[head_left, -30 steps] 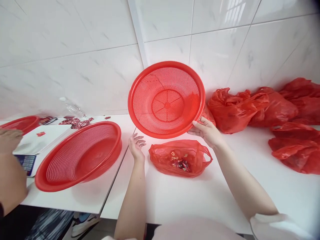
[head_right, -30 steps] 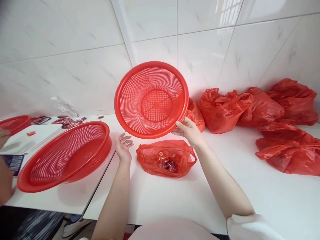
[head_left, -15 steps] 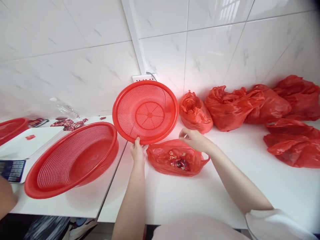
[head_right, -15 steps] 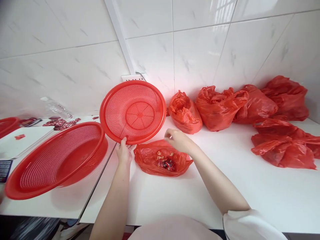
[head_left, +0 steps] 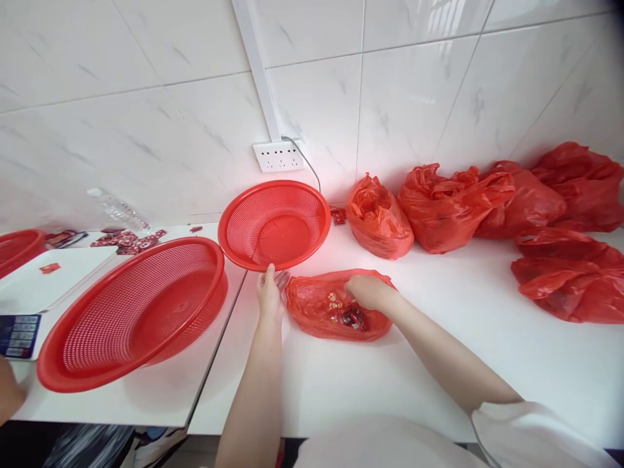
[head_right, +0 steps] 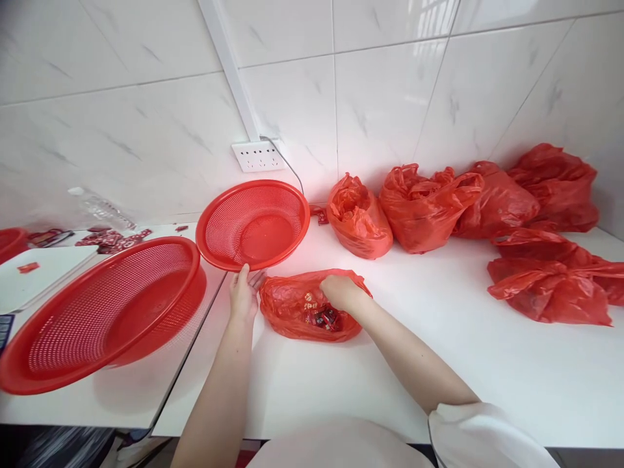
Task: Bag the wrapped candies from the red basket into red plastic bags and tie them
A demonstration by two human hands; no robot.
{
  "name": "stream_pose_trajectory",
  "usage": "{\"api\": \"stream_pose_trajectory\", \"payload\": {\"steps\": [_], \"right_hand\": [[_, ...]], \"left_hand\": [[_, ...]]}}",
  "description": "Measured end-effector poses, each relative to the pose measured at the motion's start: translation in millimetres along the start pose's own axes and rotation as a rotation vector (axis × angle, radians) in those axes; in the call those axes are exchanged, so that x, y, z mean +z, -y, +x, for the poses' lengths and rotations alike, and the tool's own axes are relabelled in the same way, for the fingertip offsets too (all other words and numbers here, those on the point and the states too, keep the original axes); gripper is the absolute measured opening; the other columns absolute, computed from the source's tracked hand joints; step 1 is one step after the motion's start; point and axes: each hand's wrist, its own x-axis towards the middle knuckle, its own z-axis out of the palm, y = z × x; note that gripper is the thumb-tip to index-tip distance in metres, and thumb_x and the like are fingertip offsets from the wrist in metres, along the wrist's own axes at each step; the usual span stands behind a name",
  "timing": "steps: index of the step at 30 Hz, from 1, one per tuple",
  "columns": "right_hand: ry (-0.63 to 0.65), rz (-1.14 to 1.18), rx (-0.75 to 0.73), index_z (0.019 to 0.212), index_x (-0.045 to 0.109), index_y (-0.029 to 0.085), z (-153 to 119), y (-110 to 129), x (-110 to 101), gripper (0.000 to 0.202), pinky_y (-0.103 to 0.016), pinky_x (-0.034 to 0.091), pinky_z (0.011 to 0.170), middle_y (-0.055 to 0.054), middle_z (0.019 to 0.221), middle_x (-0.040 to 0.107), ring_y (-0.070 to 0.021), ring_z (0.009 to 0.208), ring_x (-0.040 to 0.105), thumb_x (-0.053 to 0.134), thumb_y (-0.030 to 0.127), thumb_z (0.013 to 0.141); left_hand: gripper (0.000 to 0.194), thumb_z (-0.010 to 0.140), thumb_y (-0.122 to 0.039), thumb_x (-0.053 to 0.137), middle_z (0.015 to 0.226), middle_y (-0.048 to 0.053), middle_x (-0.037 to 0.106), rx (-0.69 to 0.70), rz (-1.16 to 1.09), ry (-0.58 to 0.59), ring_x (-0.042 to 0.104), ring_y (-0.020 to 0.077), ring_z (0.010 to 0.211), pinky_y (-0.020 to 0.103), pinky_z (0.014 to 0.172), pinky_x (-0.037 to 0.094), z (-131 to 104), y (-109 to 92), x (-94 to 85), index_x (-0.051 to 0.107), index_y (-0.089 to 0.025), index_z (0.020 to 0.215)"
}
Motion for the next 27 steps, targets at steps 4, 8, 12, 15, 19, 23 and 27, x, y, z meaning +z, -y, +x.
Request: {"api": "stream_pose_trajectory", "payload": {"steps": [4, 8, 12, 15, 19, 23, 27], "right_hand": [[-0.083, 0.033, -0.015, 0.076, 0.065, 0.016, -0.1, -9.2, -3.8, 0.020, -0.028, 0.037, 0.058, -0.009, 0.077, 0.066, -0.0207, 0.067, 0.061, 0.049, 0.004, 0.077], [-0.256, 0.135, -0.096, 0.087, 0.062, 0.018, -10.2, -19.0, -18.9, 0.012, -0.026, 0.039, 0.062, -0.006, 0.086, 0.066, -0.0167, 0.073, 0.059, 0.052, 0.013, 0.082], [-0.514, 0.375, -0.321, 0.084, 0.062, 0.019, -22.3, -18.7, -31.2, 0.011, -0.023, 0.042, 0.065, -0.001, 0.083, 0.063, -0.0124, 0.071, 0.057, 0.058, 0.010, 0.078], [-0.559, 0.498, -0.439, 0.087, 0.063, 0.018, -28.6, -12.5, -34.1, 0.012, -0.023, 0.046, 0.067, -0.001, 0.084, 0.064, -0.0114, 0.071, 0.058, 0.060, 0.010, 0.079], [-0.570, 0.566, -0.525, 0.095, 0.067, 0.019, -30.7, -6.4, -33.3, 0.014, -0.025, 0.049, 0.073, -0.002, 0.089, 0.068, -0.0123, 0.077, 0.062, 0.059, 0.014, 0.085], [-0.592, 0.528, -0.581, 0.097, 0.070, 0.020, -26.6, -6.7, -31.2, 0.016, -0.025, 0.048, 0.072, -0.001, 0.087, 0.069, -0.0127, 0.077, 0.062, 0.059, 0.014, 0.086], [-0.622, 0.483, -0.583, 0.095, 0.071, 0.020, -24.0, -8.8, -29.7, 0.013, -0.026, 0.049, 0.073, -0.003, 0.088, 0.068, -0.0136, 0.078, 0.063, 0.061, 0.018, 0.087]], "left_hand": [[0.025, 0.076, -0.033, 0.068, 0.096, 0.004, 0.059, 0.064, 0.052, -0.054, 0.062, 0.0152, 0.085, 0.029, 0.072, 0.052, -6.0, -4.7, -0.2, 0.050, -0.020, 0.087], [0.024, 0.079, -0.027, 0.061, 0.106, 0.001, 0.049, 0.334, 0.098, -0.344, 0.053, 0.0110, 0.088, 0.024, 0.072, 0.045, -19.2, -7.1, 4.7, 0.044, -0.022, 0.094], [0.020, 0.081, -0.026, 0.061, 0.101, 0.002, 0.052, 0.750, 0.229, -0.108, 0.053, 0.0121, 0.088, 0.025, 0.079, 0.043, -43.4, -5.4, 13.4, 0.050, -0.021, 0.096], [0.020, 0.087, -0.035, 0.056, 0.093, 0.004, 0.059, 0.621, 0.429, 0.417, 0.057, 0.0149, 0.083, 0.027, 0.075, 0.045, -61.1, -0.5, 17.8, 0.057, -0.020, 0.100], [0.025, 0.092, -0.041, 0.050, 0.082, 0.002, 0.063, 0.410, 0.593, 0.793, 0.056, 0.0145, 0.072, 0.027, 0.070, 0.045, -73.8, 6.0, 21.9, 0.063, -0.020, 0.097], [0.027, 0.090, -0.044, 0.051, 0.066, -0.002, 0.056, 0.299, 0.527, 0.823, 0.052, 0.0128, 0.063, 0.025, 0.063, 0.043, -77.1, 5.2, 27.2, 0.064, -0.020, 0.089], [0.028, 0.085, -0.045, 0.059, 0.063, -0.002, 0.054, 0.249, 0.516, 0.773, 0.049, 0.0119, 0.061, 0.024, 0.061, 0.041, -76.7, 0.3, 28.9, 0.063, -0.018, 0.080]]}}
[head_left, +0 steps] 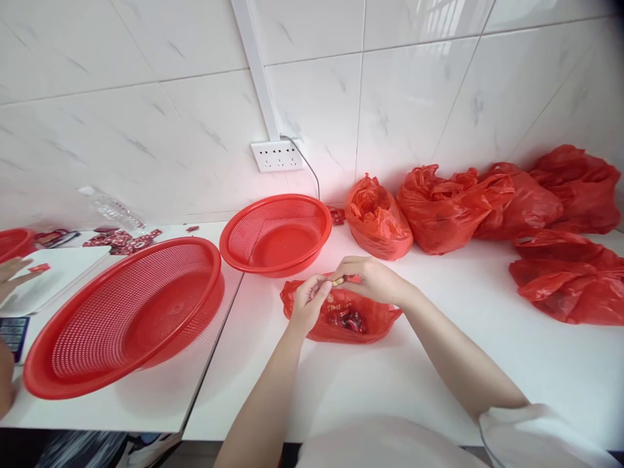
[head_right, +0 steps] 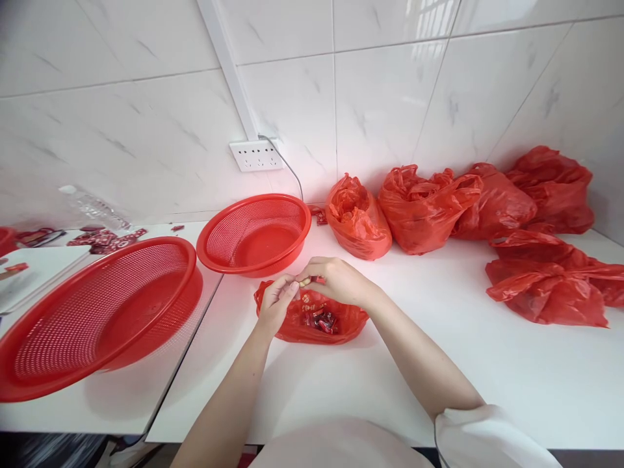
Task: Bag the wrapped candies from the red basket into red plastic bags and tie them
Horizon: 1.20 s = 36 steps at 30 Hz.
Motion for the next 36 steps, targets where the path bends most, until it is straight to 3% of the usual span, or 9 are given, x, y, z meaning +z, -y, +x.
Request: {"api": "stream_pose_trajectory", "payload": {"steps": [8, 13, 15, 17, 20, 24, 26, 31, 36], "right_hand": [[0.128, -0.142, 0.000, 0.092, 0.070, 0.020, -1.9, 0.3, -1.3, 0.010, -0.026, 0.044, 0.069, -0.003, 0.089, 0.066, -0.0144, 0.076, 0.061, 0.061, 0.023, 0.088], [0.115, -0.146, 0.197, 0.099, 0.062, 0.020, -0.3, 2.3, 5.7, 0.015, -0.026, 0.044, 0.068, -0.004, 0.095, 0.066, -0.0155, 0.080, 0.061, 0.061, 0.022, 0.084], [0.203, -0.164, 0.320, 0.094, 0.061, 0.021, -1.8, 1.1, 11.9, 0.017, -0.026, 0.042, 0.061, -0.003, 0.089, 0.066, -0.0166, 0.075, 0.061, 0.066, 0.028, 0.079], [0.374, -0.186, 0.424, 0.081, 0.060, 0.021, -4.7, -1.6, 21.1, 0.023, -0.026, 0.038, 0.051, -0.001, 0.074, 0.064, -0.0165, 0.062, 0.058, 0.074, 0.035, 0.069], [0.488, -0.219, 0.451, 0.070, 0.057, 0.022, -9.2, -6.5, 38.0, 0.030, -0.027, 0.031, 0.044, 0.002, 0.062, 0.057, -0.0151, 0.051, 0.052, 0.083, 0.024, 0.055], [0.403, -0.283, 0.343, 0.076, 0.059, 0.021, -10.4, -11.7, 53.6, 0.024, -0.028, 0.032, 0.050, -0.004, 0.076, 0.063, -0.0191, 0.065, 0.058, 0.076, 0.011, 0.063], [0.406, -0.301, 0.328, 0.076, 0.059, 0.020, -9.6, -13.4, 54.0, 0.016, -0.028, 0.033, 0.052, -0.005, 0.079, 0.065, -0.0197, 0.068, 0.059, 0.068, 0.008, 0.069], [0.352, -0.345, 0.336, 0.075, 0.057, 0.020, -7.4, -9.2, 32.4, 0.012, -0.028, 0.035, 0.055, -0.005, 0.077, 0.066, -0.0203, 0.069, 0.060, 0.060, 0.009, 0.075], [0.037, -0.165, 0.314, 0.092, 0.060, 0.022, -5.3, 2.8, 12.6, 0.009, -0.027, 0.044, 0.068, -0.002, 0.091, 0.069, -0.0170, 0.078, 0.063, 0.056, 0.020, 0.084]], "left_hand": [[0.026, 0.083, -0.043, 0.062, 0.071, 0.001, 0.059, -0.067, -0.066, 0.134, 0.053, 0.0134, 0.067, 0.028, 0.069, 0.044, 1.5, 9.6, -0.5, 0.062, -0.017, 0.079], [0.020, 0.081, -0.038, 0.065, 0.083, 0.003, 0.065, -0.082, -0.048, 0.089, 0.058, 0.0158, 0.076, 0.028, 0.073, 0.045, 3.6, 10.5, -8.8, 0.064, -0.018, 0.086], [0.018, 0.082, -0.037, 0.063, 0.079, 0.002, 0.063, -0.040, -0.010, 0.053, 0.057, 0.0151, 0.074, 0.028, 0.072, 0.044, 4.4, 8.2, -16.5, 0.062, -0.019, 0.084], [0.018, 0.084, -0.035, 0.060, 0.073, 0.000, 0.058, 0.015, 0.068, 0.031, 0.053, 0.0142, 0.070, 0.028, 0.071, 0.043, 4.9, 5.9, -24.3, 0.058, -0.019, 0.075], [0.023, 0.085, -0.031, 0.055, 0.069, -0.001, 0.053, 0.063, 0.310, 0.070, 0.050, 0.0144, 0.068, 0.027, 0.065, 0.039, 4.4, 4.6, -32.0, 0.053, -0.019, 0.065], [0.024, 0.081, -0.026, 0.055, 0.063, -0.001, 0.053, 0.029, 0.644, 0.258, 0.047, 0.0153, 0.061, 0.028, 0.057, 0.032, 0.9, 8.7, -35.3, 0.050, -0.020, 0.058], [0.022, 0.076, -0.024, 0.058, 0.061, 0.000, 0.054, 0.014, 0.752, 0.286, 0.047, 0.0161, 0.059, 0.029, 0.055, 0.029, -1.1, 12.3, -36.3, 0.050, -0.021, 0.056], [0.005, 0.069, -0.020, 0.063, 0.067, 0.002, 0.063, -0.038, 0.692, 0.249, 0.053, 0.0183, 0.059, 0.028, 0.055, 0.032, -2.9, 18.1, -40.5, 0.061, -0.023, 0.065], [0.017, 0.073, -0.016, 0.061, 0.088, 0.006, 0.069, 0.013, 0.449, 0.052, 0.062, 0.0234, 0.083, 0.033, 0.075, 0.045, 2.6, 22.4, -34.9, 0.071, -0.025, 0.083]]}}
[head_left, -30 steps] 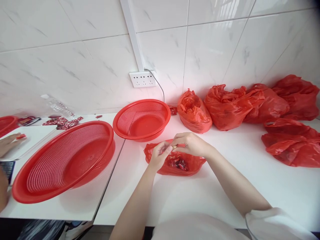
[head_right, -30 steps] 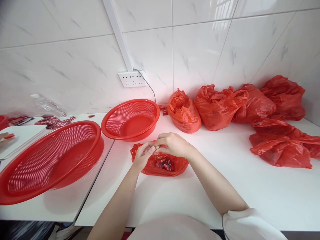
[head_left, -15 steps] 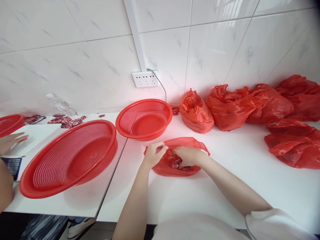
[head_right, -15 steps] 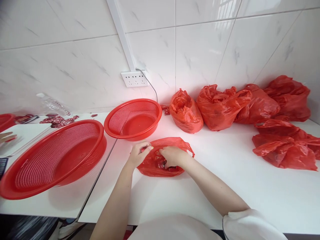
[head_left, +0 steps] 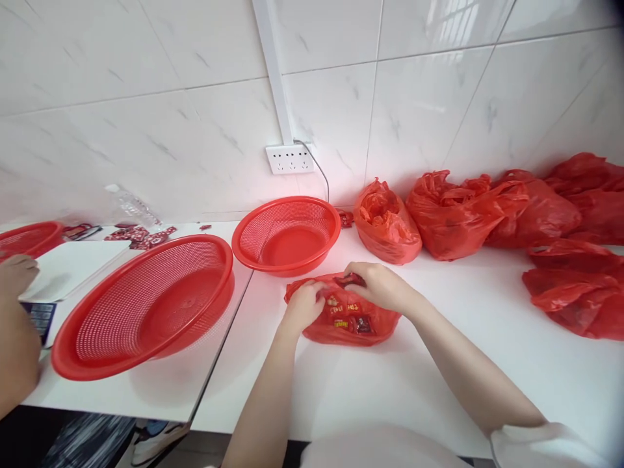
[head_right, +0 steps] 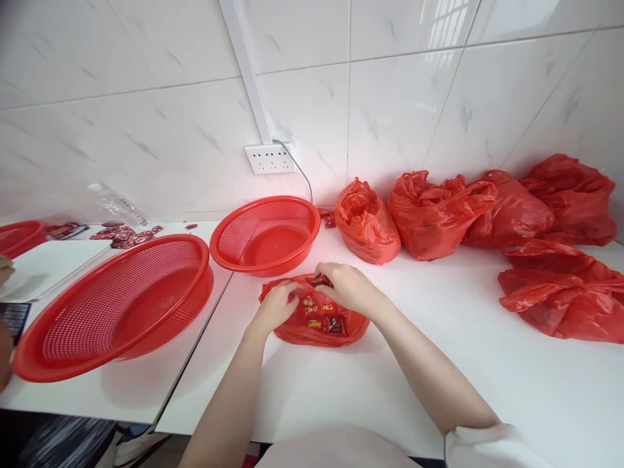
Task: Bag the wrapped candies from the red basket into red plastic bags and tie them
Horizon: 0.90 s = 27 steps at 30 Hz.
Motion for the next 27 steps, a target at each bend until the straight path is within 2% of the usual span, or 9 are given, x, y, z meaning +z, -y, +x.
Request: {"api": "stream_pose_trajectory", "payload": {"steps": [3, 5, 7, 10, 12, 16, 19, 23, 27], "right_hand": [[-0.118, 0.208, 0.039, 0.103, 0.062, 0.023, -2.5, -3.0, 12.0, 0.018, -0.029, 0.048, 0.080, -0.003, 0.102, 0.070, -0.0166, 0.089, 0.064, 0.051, 0.022, 0.088], [-0.155, 0.362, 0.076, 0.110, 0.061, 0.023, -6.3, -10.2, 29.7, 0.023, -0.031, 0.049, 0.086, -0.003, 0.106, 0.070, -0.0163, 0.094, 0.065, 0.050, 0.022, 0.089], [-0.181, 0.495, 0.105, 0.113, 0.060, 0.022, -12.0, -19.8, 50.4, 0.026, -0.033, 0.049, 0.088, -0.004, 0.108, 0.069, -0.0169, 0.096, 0.064, 0.050, 0.023, 0.089], [-0.214, 0.688, 0.163, 0.115, 0.054, 0.020, -21.7, -34.4, 77.8, 0.029, -0.034, 0.052, 0.085, -0.007, 0.105, 0.067, -0.0179, 0.094, 0.065, 0.052, 0.031, 0.089], [-0.229, 0.769, 0.228, 0.115, 0.050, 0.019, -26.7, -42.3, 89.0, 0.032, -0.033, 0.053, 0.078, -0.005, 0.093, 0.067, -0.0174, 0.084, 0.065, 0.051, 0.039, 0.089], [-0.214, 0.752, 0.258, 0.096, 0.053, 0.018, -30.9, -49.8, 92.1, 0.033, -0.030, 0.052, 0.066, -0.002, 0.077, 0.063, -0.0154, 0.068, 0.062, 0.046, 0.050, 0.090], [-0.200, 0.680, 0.219, 0.079, 0.056, 0.017, -32.1, -48.6, 87.2, 0.040, -0.028, 0.049, 0.067, -0.002, 0.073, 0.062, -0.0145, 0.067, 0.058, 0.044, 0.053, 0.091], [-0.240, 0.547, 0.189, 0.078, 0.058, 0.017, -35.2, -45.9, 84.0, 0.041, -0.029, 0.046, 0.072, -0.002, 0.077, 0.062, -0.0156, 0.072, 0.055, 0.041, 0.052, 0.093], [-0.249, 0.435, 0.165, 0.079, 0.058, 0.018, -39.1, -47.1, 83.1, 0.039, -0.029, 0.044, 0.071, -0.001, 0.076, 0.060, -0.0161, 0.071, 0.054, 0.039, 0.049, 0.094]], "left_hand": [[0.017, 0.084, -0.028, 0.055, 0.088, 0.005, 0.069, -0.031, -0.203, -0.057, 0.062, 0.0229, 0.085, 0.035, 0.079, 0.047, 4.9, 1.0, 13.1, 0.070, -0.024, 0.090], [0.030, 0.089, -0.043, 0.049, 0.072, 0.004, 0.065, -0.081, -0.366, -0.008, 0.060, 0.0208, 0.071, 0.034, 0.069, 0.048, 6.6, 2.5, 23.5, 0.067, -0.022, 0.079], [0.039, 0.088, -0.053, 0.049, 0.062, 0.002, 0.058, -0.119, -0.462, 0.031, 0.054, 0.0175, 0.059, 0.031, 0.060, 0.045, 7.0, 4.6, 33.1, 0.063, -0.020, 0.073], [0.033, 0.082, -0.051, 0.061, 0.065, -0.001, 0.055, -0.136, -0.486, 0.041, 0.048, 0.0129, 0.056, 0.027, 0.056, 0.040, 6.5, 7.7, 42.7, 0.061, -0.018, 0.079], [0.031, 0.081, -0.047, 0.064, 0.067, -0.002, 0.054, -0.144, -0.494, 0.061, 0.046, 0.0113, 0.057, 0.025, 0.055, 0.037, 5.9, 9.1, 45.0, 0.059, -0.017, 0.081], [0.029, 0.081, -0.044, 0.065, 0.068, -0.002, 0.054, -0.144, -0.513, 0.107, 0.046, 0.0110, 0.060, 0.025, 0.057, 0.037, 3.5, 8.3, 43.6, 0.058, -0.016, 0.077], [0.028, 0.077, -0.042, 0.069, 0.066, -0.002, 0.055, -0.143, -0.526, 0.123, 0.046, 0.0110, 0.061, 0.024, 0.057, 0.036, 1.5, 6.5, 42.4, 0.060, -0.016, 0.072], [0.027, 0.073, -0.039, 0.073, 0.063, -0.002, 0.055, -0.166, -0.600, 0.107, 0.047, 0.0104, 0.057, 0.023, 0.051, 0.035, 2.1, 9.7, 43.6, 0.061, -0.015, 0.068], [0.020, 0.075, -0.036, 0.069, 0.065, -0.001, 0.059, -0.212, -0.769, 0.031, 0.053, 0.0096, 0.054, 0.021, 0.048, 0.039, 7.5, 19.1, 43.0, 0.064, -0.016, 0.080]]}}
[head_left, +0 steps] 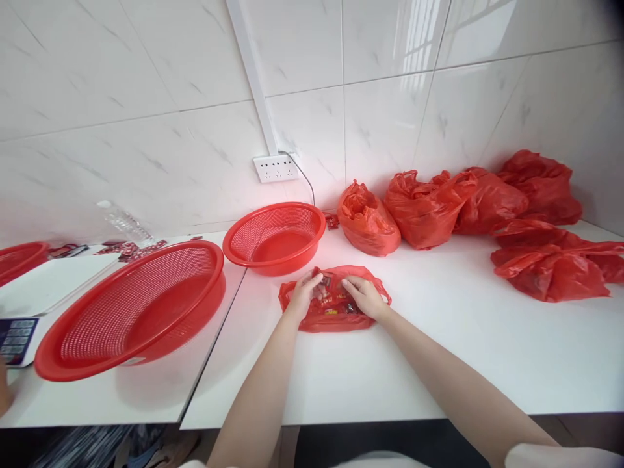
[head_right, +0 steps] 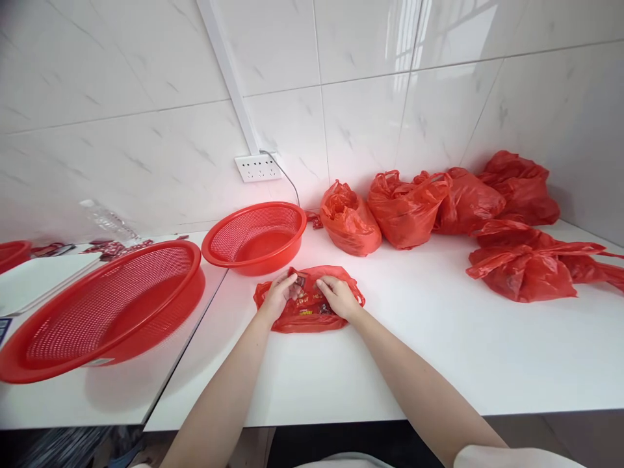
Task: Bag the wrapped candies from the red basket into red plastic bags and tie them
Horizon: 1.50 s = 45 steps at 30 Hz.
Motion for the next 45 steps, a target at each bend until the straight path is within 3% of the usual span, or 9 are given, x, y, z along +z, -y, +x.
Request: {"api": "stream_pose_trajectory", "payload": {"steps": [6, 12, 19, 24, 31, 36, 39, 42, 45], "right_hand": [[0.031, -0.078, -0.084, 0.079, 0.059, 0.018, -0.1, -2.8, 0.0, 0.031, -0.029, 0.043, 0.076, -0.002, 0.080, 0.061, -0.0162, 0.077, 0.055, 0.043, 0.041, 0.094], [0.046, -0.115, -0.115, 0.079, 0.060, 0.018, 0.0, -5.1, 1.3, 0.029, -0.029, 0.044, 0.076, -0.002, 0.080, 0.062, -0.0156, 0.076, 0.056, 0.044, 0.037, 0.095], [0.081, -0.102, -0.145, 0.089, 0.063, 0.019, 0.1, -10.2, 2.1, 0.022, -0.029, 0.047, 0.074, -0.004, 0.088, 0.065, -0.0160, 0.078, 0.059, 0.050, 0.036, 0.093], [0.088, -0.081, -0.139, 0.088, 0.063, 0.020, 0.7, -14.6, 4.1, 0.017, -0.029, 0.048, 0.071, -0.003, 0.087, 0.064, -0.0152, 0.074, 0.060, 0.052, 0.033, 0.092], [0.100, -0.180, -0.170, 0.096, 0.064, 0.019, -1.3, -12.8, -1.3, 0.016, -0.033, 0.050, 0.080, -0.006, 0.097, 0.066, -0.0179, 0.085, 0.062, 0.054, 0.031, 0.091], [0.126, -0.256, -0.159, 0.119, 0.061, 0.019, -3.3, -13.0, 1.7, 0.039, -0.040, 0.046, 0.094, -0.010, 0.117, 0.065, -0.0245, 0.106, 0.061, 0.064, 0.036, 0.085], [0.077, -0.244, -0.122, 0.101, 0.068, 0.019, -3.0, -13.2, 9.9, 0.021, -0.037, 0.049, 0.084, -0.007, 0.101, 0.069, -0.0218, 0.091, 0.064, 0.065, 0.029, 0.083], [0.019, -0.191, -0.094, 0.079, 0.065, 0.019, -3.2, -10.8, 12.9, 0.004, -0.034, 0.049, 0.079, -0.004, 0.090, 0.069, -0.0193, 0.082, 0.063, 0.064, 0.022, 0.081], [-0.058, -0.096, -0.097, 0.078, 0.062, 0.020, -4.1, -4.9, 6.3, 0.008, -0.034, 0.048, 0.084, -0.003, 0.092, 0.069, -0.0191, 0.088, 0.064, 0.060, 0.025, 0.084]], "left_hand": [[0.024, 0.065, -0.011, 0.064, 0.089, 0.002, 0.069, 0.000, -0.247, -0.118, 0.068, 0.0119, 0.082, 0.020, 0.072, 0.053, 5.7, -1.8, -5.4, 0.060, -0.019, 0.088], [0.019, 0.078, -0.016, 0.063, 0.105, 0.010, 0.071, -0.080, -0.479, -0.134, 0.067, 0.0176, 0.103, 0.027, 0.089, 0.053, 5.9, -4.9, -2.6, 0.064, -0.014, 0.097], [0.056, 0.069, -0.008, 0.074, 0.116, 0.006, 0.069, 0.031, -0.374, -0.076, 0.064, 0.0163, 0.110, 0.031, 0.099, 0.046, 7.0, -0.7, 1.4, 0.057, -0.022, 0.120], [0.056, 0.066, -0.009, 0.076, 0.123, 0.006, 0.066, 0.074, -0.359, -0.071, 0.059, 0.0193, 0.118, 0.034, 0.106, 0.041, 9.2, 1.6, 2.5, 0.061, -0.021, 0.118], [0.043, 0.074, -0.022, 0.074, 0.121, 0.007, 0.066, 0.101, -0.150, -0.040, 0.060, 0.0206, 0.112, 0.034, 0.094, 0.049, 6.6, 0.8, 3.1, 0.062, -0.021, 0.115], [0.035, 0.080, -0.035, 0.067, 0.101, 0.004, 0.065, 0.237, 0.158, -0.130, 0.061, 0.0154, 0.089, 0.026, 0.075, 0.051, 6.2, -4.3, 1.6, 0.063, -0.021, 0.111], [0.019, 0.081, -0.036, 0.065, 0.077, -0.002, 0.059, 0.236, 0.168, -0.144, 0.053, 0.0086, 0.067, 0.019, 0.062, 0.043, 3.5, -14.3, 2.8, 0.065, -0.019, 0.088], [0.028, 0.081, -0.038, 0.063, 0.059, -0.005, 0.047, 0.163, 0.195, -0.074, 0.040, 0.0066, 0.052, 0.019, 0.050, 0.033, -0.3, -29.9, 4.5, 0.054, -0.017, 0.064], [0.034, 0.082, -0.040, 0.060, 0.053, -0.006, 0.043, 0.172, 0.403, -0.063, 0.039, 0.0077, 0.049, 0.021, 0.050, 0.032, -1.2, -41.5, 4.4, 0.048, -0.018, 0.059]]}}
